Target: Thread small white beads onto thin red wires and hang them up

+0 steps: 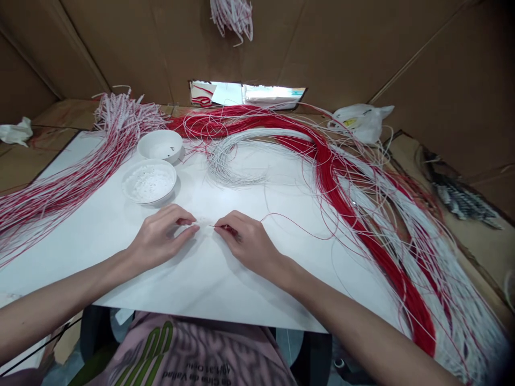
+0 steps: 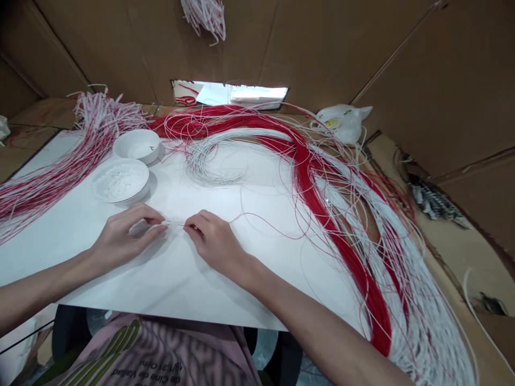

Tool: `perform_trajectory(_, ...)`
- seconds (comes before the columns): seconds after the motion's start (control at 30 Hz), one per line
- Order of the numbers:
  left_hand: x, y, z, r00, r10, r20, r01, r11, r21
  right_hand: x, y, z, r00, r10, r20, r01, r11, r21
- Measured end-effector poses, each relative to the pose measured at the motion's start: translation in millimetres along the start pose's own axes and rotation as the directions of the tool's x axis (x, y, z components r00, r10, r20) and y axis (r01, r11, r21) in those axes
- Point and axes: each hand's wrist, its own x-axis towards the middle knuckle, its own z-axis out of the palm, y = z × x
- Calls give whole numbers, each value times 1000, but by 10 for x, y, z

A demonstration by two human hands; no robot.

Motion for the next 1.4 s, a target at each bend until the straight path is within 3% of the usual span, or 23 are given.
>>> perform_trajectory(0.33,-7,-117,20,995,-32,95,26,998,65,4,-13,-12,999,34,-17,-35,998,-44)
perform_trajectory(0.7,100,-237,27,980,75,187,-86,995,52,0,-26,-7,999,30,-30,-31,999,-35)
perform_trajectory(0.87,117,-179,8,976,90,198,-92,996,3,1,-60,-13,998,-14,-56,13,1000,-24)
perform_trajectory(1.03,75,-25,-1,989,-45,139,78,967,-242,1,-133,-31,986,-134,-102,137,990,23)
perform_trajectory(1.17,54,63,18,963,-209,171,267,836,-480,-16,-179,-31,980,-160,-119,167,985,48)
perform_trajectory(1.4,49,104,36,933,-289,216,359,689,-629,-37,-220,-19,968,-197,-155,211,974,81)
